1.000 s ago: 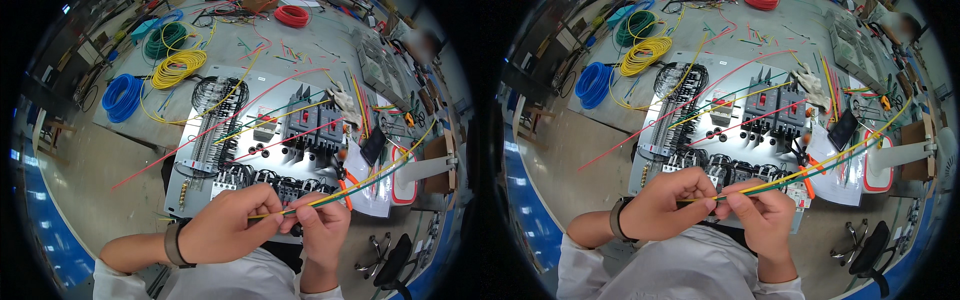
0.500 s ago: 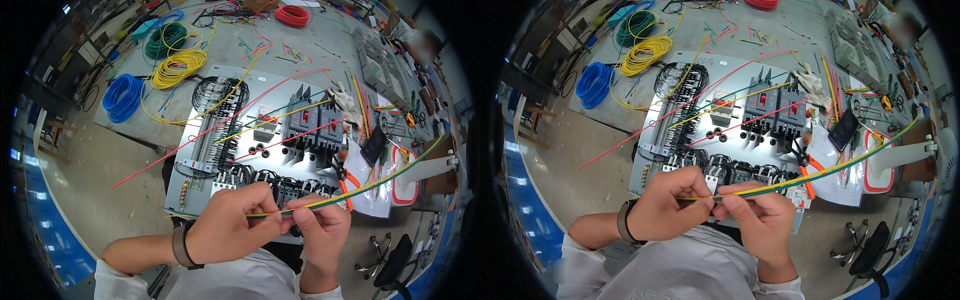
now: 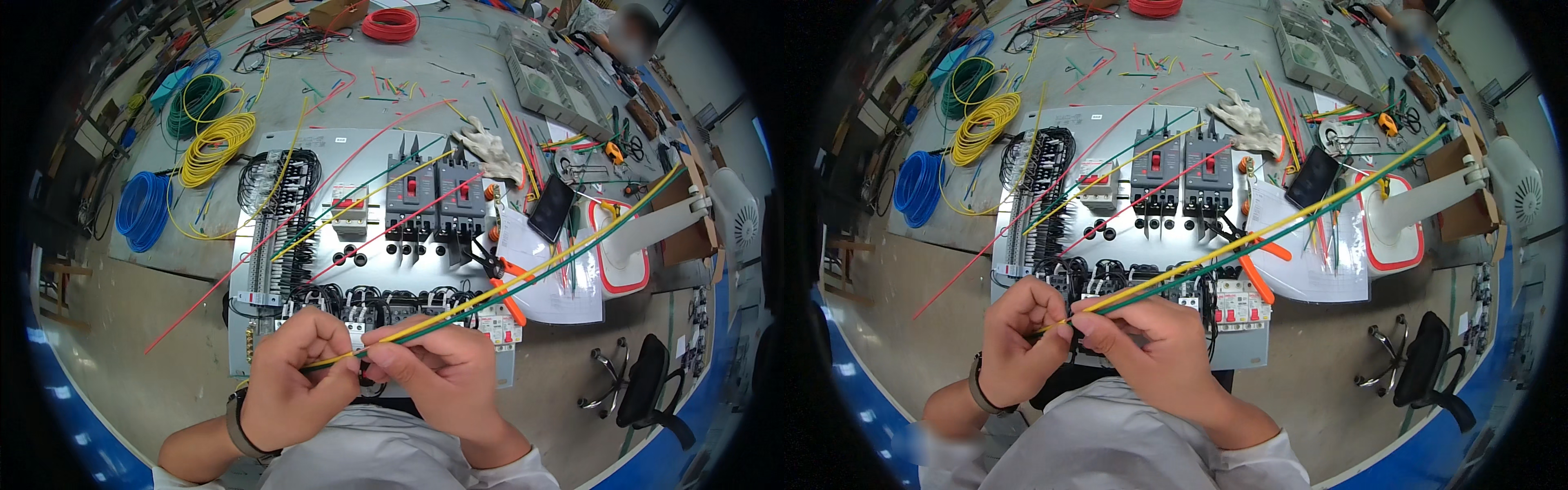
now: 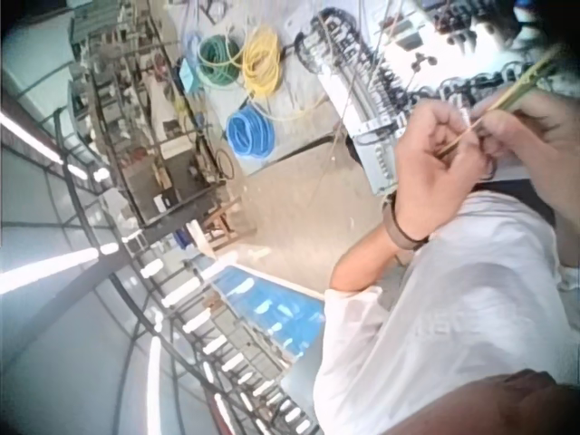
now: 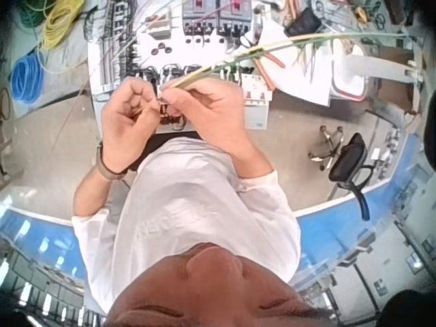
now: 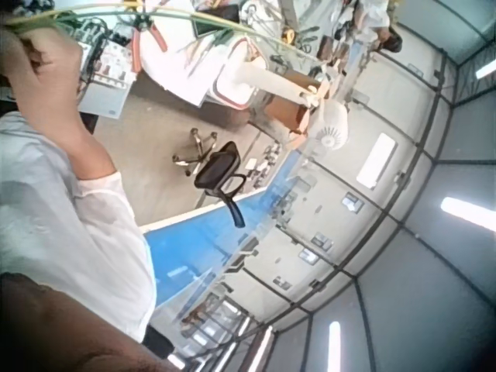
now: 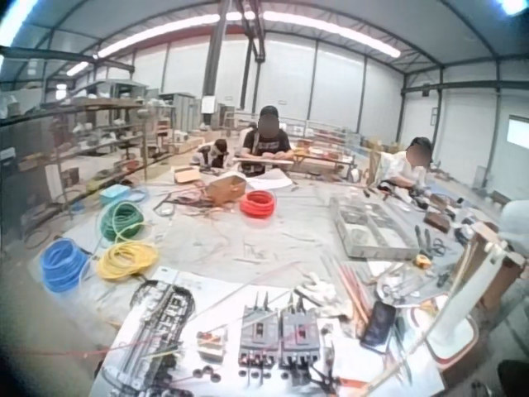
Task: The person strips insulation from colored wires using pliers and inserts the wire ends into terminals on an electrical control panel. The person repeats this process for multiple wires of different colors.
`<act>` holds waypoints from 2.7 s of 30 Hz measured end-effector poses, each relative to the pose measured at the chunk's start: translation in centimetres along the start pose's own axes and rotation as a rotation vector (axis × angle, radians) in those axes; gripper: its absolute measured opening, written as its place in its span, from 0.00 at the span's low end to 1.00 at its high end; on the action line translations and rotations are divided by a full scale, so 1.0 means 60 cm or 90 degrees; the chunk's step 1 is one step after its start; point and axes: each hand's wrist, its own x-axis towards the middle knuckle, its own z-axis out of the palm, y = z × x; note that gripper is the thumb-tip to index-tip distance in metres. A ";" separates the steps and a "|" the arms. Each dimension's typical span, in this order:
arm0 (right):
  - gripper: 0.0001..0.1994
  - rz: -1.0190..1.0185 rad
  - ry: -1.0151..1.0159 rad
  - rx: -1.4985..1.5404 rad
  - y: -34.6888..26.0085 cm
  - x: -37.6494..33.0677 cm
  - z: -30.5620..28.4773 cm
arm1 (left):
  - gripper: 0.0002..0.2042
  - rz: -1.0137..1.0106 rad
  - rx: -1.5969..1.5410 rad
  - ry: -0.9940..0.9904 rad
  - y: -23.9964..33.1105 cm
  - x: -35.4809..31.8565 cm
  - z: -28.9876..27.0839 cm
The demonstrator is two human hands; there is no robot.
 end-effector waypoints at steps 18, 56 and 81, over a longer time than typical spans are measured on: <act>0.33 -0.083 0.200 -0.744 0.041 0.038 -0.238 | 0.02 -0.080 -0.100 -0.018 0.010 0.013 -0.026; 0.28 -0.376 -0.015 -0.548 -0.020 0.030 -0.001 | 0.04 -0.028 -0.235 -0.072 0.046 0.002 -0.048; 0.27 -0.384 -0.015 -0.506 -0.011 0.034 -0.002 | 0.06 0.001 -0.239 -0.081 0.043 0.003 -0.041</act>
